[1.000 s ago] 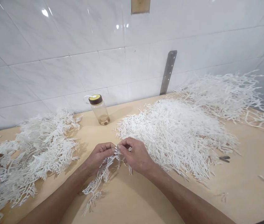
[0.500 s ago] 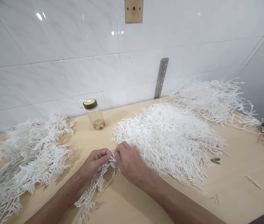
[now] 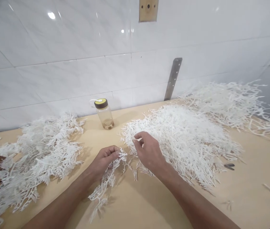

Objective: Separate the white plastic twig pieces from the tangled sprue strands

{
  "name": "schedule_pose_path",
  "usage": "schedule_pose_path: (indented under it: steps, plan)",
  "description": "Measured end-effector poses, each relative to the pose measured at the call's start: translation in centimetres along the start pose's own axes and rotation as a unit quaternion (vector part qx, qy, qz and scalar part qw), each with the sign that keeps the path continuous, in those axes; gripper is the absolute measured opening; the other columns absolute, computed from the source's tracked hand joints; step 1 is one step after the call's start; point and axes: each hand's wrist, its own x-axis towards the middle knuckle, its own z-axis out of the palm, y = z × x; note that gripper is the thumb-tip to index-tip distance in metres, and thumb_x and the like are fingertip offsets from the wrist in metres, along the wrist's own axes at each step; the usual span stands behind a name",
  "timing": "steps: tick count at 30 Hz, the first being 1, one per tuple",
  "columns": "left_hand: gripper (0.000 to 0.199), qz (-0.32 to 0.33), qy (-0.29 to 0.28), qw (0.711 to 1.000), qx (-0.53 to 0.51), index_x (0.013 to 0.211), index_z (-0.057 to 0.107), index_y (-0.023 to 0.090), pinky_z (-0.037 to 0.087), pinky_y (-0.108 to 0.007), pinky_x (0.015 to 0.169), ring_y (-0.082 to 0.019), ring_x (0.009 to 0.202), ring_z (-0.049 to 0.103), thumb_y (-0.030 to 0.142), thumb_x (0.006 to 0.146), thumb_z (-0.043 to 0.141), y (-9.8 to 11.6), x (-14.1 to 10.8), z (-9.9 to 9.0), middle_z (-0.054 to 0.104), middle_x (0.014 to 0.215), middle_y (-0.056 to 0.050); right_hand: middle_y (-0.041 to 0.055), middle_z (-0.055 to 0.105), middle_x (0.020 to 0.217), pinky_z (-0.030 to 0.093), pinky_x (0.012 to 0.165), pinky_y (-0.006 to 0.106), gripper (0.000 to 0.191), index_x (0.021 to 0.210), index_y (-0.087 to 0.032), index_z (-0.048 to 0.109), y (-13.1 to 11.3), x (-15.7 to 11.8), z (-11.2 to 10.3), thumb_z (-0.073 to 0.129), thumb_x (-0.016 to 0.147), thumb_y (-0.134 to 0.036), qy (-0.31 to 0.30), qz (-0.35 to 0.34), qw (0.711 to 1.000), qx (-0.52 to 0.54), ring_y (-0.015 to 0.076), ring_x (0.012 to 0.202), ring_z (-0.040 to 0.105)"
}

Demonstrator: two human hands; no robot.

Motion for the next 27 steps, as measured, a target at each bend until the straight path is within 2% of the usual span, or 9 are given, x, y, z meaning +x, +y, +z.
schedule_pose_path:
  steps: [2, 5, 7, 9, 13, 19, 23, 27]
  plan:
    - [0.044, -0.005, 0.004, 1.0, -0.004, 0.075, 0.058, 0.015, 0.02, -0.019, 0.043, -0.004, 0.046, 0.028, 0.056, 0.072, 0.074, 0.1, 0.0, 0.1, 0.041, 0.057, 0.006, 0.0016, 0.064, 0.073, 0.043, 0.052, 0.027, 0.024, 0.101, -0.019, 0.064, -0.8, -0.4, 0.2, 0.052, 0.091, -0.036, -0.077, 0.019, 0.995, 0.062, 0.0128, 0.053, 0.054]
    - [0.044, 0.001, 0.018, 1.0, -0.002, 0.075, 0.058, 0.015, 0.022, -0.02, 0.044, -0.005, 0.046, 0.029, 0.057, 0.072, 0.073, 0.2, 0.1, 0.3, 0.04, 0.056, 0.006, 0.0, 0.063, 0.067, 0.043, 0.048, 0.025, 0.025, 0.097, -0.018, 0.068, -1.8, -0.6, 0.4, 0.052, 0.09, -0.036, -0.176, 0.031, 0.978, 0.109, 0.0105, 0.046, 0.051]
    - [0.044, 0.011, 0.028, 1.0, 0.008, 0.074, 0.059, 0.015, 0.022, -0.02, 0.045, -0.005, 0.046, 0.029, 0.057, 0.072, 0.073, 0.2, 0.1, 0.4, 0.041, 0.055, 0.006, -0.001, 0.061, 0.064, 0.041, 0.044, 0.024, 0.023, 0.091, -0.018, 0.069, -1.9, -0.4, 0.6, 0.053, 0.088, -0.035, -0.219, 0.046, 0.967, 0.12, 0.0091, 0.043, 0.048]
    - [0.043, 0.018, 0.032, 0.999, 0.022, 0.074, 0.06, 0.015, 0.022, -0.021, 0.046, -0.005, 0.047, 0.029, 0.057, 0.072, 0.073, 0.2, 0.1, 0.5, 0.041, 0.055, 0.006, -0.001, 0.062, 0.066, 0.041, 0.043, 0.023, 0.022, 0.089, -0.018, 0.07, -1.7, -0.1, 0.7, 0.055, 0.087, -0.034, -0.238, 0.065, 0.961, 0.129, 0.0084, 0.043, 0.047]
    - [0.042, 0.028, 0.035, 0.998, 0.052, 0.072, 0.06, 0.015, 0.025, -0.021, 0.049, -0.007, 0.05, 0.032, 0.055, 0.075, 0.07, 0.1, 0.2, 0.5, 0.042, 0.057, 0.005, -0.0001, 0.065, 0.07, 0.042, 0.049, 0.023, 0.019, 0.087, -0.018, 0.071, -1.1, 0.4, 0.9, 0.06, 0.084, -0.033, -0.236, 0.067, 0.96, 0.133, 0.0096, 0.051, 0.051]
    - [0.039, 0.052, 0.027, 0.994, 0.089, 0.069, 0.059, 0.014, 0.031, -0.023, 0.057, -0.01, 0.059, 0.038, 0.051, 0.079, 0.067, -0.1, 0.4, 0.5, 0.046, 0.063, 0.002, 0.0018, 0.068, 0.074, 0.044, 0.059, 0.026, 0.016, 0.084, -0.018, 0.07, -0.6, 0.6, 1.1, 0.057, 0.086, -0.027, -0.228, 0.024, 0.969, 0.086, 0.0143, 0.065, 0.058]
    - [0.037, 0.055, 0.025, 0.993, 0.103, 0.069, 0.057, 0.015, 0.029, -0.023, 0.056, -0.01, 0.059, 0.036, 0.049, 0.081, 0.064, -0.2, 0.5, 0.5, 0.043, 0.063, 0.002, 0.0018, 0.067, 0.078, 0.043, 0.062, 0.027, 0.014, 0.084, -0.019, 0.066, -0.3, 0.0, 1.8, 0.052, 0.088, -0.018, -0.176, -0.049, 0.983, 0.023, 0.0152, 0.07, 0.058]
    - [0.039, 0.045, 0.011, 0.993, 0.11, 0.067, 0.053, 0.016, 0.027, -0.023, 0.055, -0.01, 0.058, 0.034, 0.05, 0.083, 0.062, -0.1, 0.6, 0.4, 0.041, 0.061, 0.003, 0.0031, 0.064, 0.085, 0.042, 0.066, 0.029, 0.016, 0.088, -0.018, 0.06, 0.1, -0.9, 2.7, 0.046, 0.093, -0.014, -0.13, -0.121, 0.984, -0.031, 0.016, 0.073, 0.058]
